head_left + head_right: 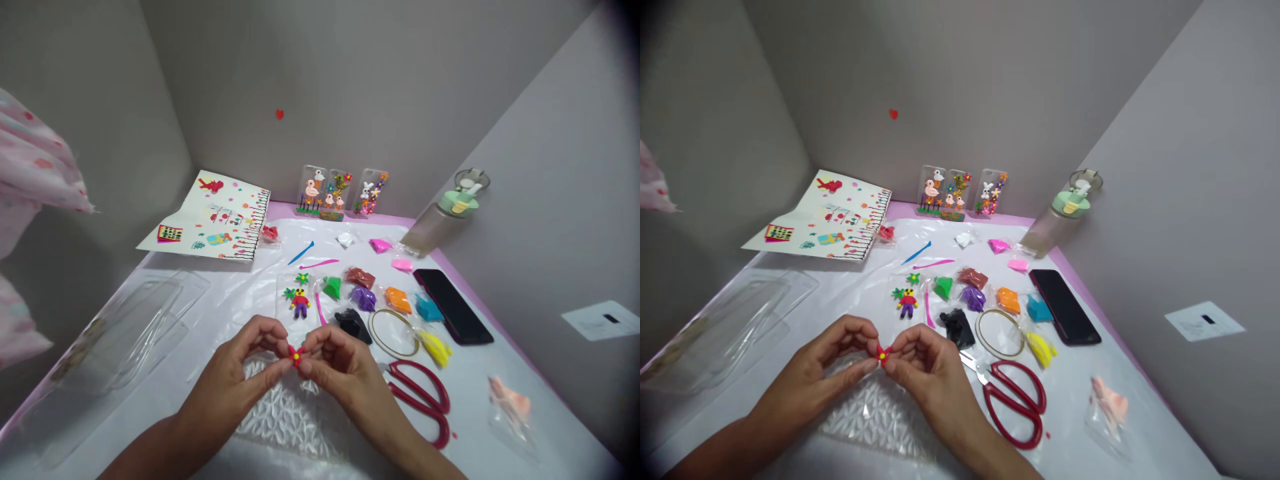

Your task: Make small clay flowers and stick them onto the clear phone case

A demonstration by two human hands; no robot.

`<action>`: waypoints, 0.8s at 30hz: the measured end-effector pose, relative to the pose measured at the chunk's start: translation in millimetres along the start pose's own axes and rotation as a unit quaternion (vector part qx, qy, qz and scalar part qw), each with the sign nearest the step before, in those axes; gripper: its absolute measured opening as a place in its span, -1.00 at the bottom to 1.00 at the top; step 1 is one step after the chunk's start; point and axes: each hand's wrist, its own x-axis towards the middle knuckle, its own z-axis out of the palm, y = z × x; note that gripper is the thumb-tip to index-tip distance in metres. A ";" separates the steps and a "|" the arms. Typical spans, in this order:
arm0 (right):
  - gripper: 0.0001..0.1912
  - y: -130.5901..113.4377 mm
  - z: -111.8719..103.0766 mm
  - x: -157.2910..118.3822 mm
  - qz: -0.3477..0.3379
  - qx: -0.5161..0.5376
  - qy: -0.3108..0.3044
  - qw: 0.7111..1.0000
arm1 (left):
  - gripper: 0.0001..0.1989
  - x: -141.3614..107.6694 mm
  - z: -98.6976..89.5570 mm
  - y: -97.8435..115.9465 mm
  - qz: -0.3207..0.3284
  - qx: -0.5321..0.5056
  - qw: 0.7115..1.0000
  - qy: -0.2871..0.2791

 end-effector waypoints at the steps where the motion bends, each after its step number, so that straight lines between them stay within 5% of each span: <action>1: -0.64 -0.2 -0.2 0.6 0.005 0.012 -0.001 1.000 | -0.86 -0.6 -0.3 -1.4 0.026 0.022 0.999 0.027; 4: -0.62 0.4 -0.9 3.0 0.023 0.061 -0.003 0.998 | -0.87 -2.4 -1.2 -4.5 0.137 0.111 0.979 0.101; 9: -0.58 5.1 -1.6 6.1 0.043 0.126 0.001 0.991 | -0.94 -4.1 2.4 -5.7 0.296 0.196 0.929 0.102; 16: -0.58 13.2 -0.6 6.4 0.044 0.121 -0.004 0.992 | -0.92 -3.0 7.0 -6.2 0.328 0.265 0.899 0.117; 24: -0.62 8.7 -0.9 5.3 0.030 0.103 -0.010 0.994 | -0.86 -1.9 3.0 -4.4 0.337 0.262 0.899 0.101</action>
